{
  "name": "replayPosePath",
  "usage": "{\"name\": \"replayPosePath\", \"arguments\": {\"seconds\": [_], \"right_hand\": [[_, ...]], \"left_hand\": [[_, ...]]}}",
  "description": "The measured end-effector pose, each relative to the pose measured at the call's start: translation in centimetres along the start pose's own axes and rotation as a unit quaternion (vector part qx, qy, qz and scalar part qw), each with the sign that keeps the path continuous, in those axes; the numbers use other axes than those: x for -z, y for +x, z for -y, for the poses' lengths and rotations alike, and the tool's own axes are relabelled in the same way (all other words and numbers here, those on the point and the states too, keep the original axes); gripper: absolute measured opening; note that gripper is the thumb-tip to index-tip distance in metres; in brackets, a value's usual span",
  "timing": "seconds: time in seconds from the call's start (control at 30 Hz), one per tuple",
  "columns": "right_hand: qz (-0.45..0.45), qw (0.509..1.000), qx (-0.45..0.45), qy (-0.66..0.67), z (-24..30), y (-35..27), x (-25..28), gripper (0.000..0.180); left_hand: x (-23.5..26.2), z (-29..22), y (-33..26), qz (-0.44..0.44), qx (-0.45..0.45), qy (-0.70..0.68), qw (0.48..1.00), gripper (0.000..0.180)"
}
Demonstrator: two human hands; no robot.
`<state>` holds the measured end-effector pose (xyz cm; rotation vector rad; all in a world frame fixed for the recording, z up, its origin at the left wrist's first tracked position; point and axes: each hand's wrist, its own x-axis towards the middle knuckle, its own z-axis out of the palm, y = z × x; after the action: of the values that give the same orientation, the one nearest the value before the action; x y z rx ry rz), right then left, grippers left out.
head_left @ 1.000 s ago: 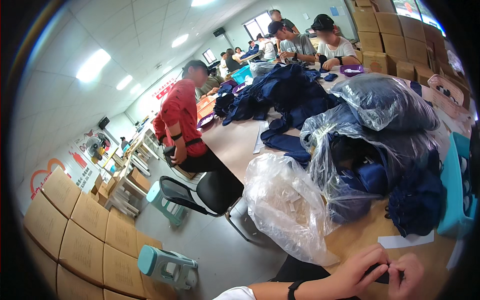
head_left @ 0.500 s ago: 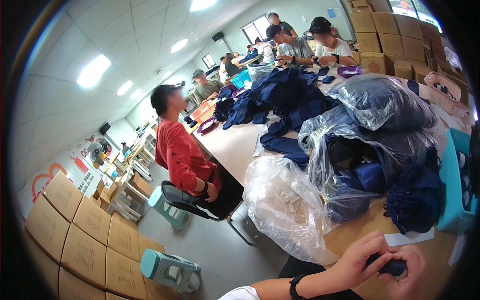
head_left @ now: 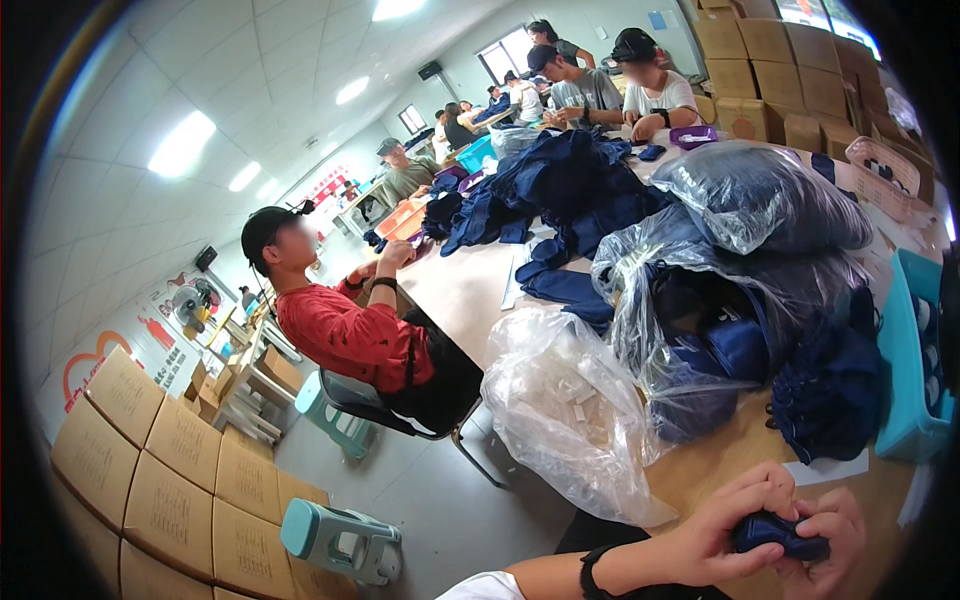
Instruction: Rolling blue fabric items (socks) and securing them with paper labels for packaging.
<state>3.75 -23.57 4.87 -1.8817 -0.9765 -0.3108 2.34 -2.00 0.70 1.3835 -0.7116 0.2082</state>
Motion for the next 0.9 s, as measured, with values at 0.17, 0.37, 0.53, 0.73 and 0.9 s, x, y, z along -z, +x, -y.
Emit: {"name": "replayPosePath", "arguments": {"seconds": [0.17, 0.37, 0.53, 0.73, 0.9], "right_hand": [[-0.020, 0.999, 0.016, 0.029, -0.1, 0.4, -0.3, 0.033], [0.053, 0.947, -0.091, 0.302, -1.0, -0.6, 0.2, 0.041], [0.110, 0.809, -0.389, 0.426, -0.9, -2.1, 0.7, 0.077], [0.207, 0.721, -0.440, 0.494, -0.8, 0.7, 0.2, 0.042], [0.265, 0.701, -0.412, 0.518, -1.9, 1.5, -0.3, 0.060]], "left_hand": [[0.0, -0.5, 0.7, -0.002, -0.019, 0.003, 1.000, 0.023], [-0.5, -0.8, -0.1, 0.022, -0.047, 0.003, 0.999, 0.021], [-0.6, -1.0, -0.2, 0.050, -0.019, 0.000, 0.999, 0.022], [0.8, -1.9, 0.2, 0.067, -0.004, 0.123, 0.990, 0.028], [1.4, -2.5, -0.2, 0.035, -0.006, 0.256, 0.966, 0.019]]}}
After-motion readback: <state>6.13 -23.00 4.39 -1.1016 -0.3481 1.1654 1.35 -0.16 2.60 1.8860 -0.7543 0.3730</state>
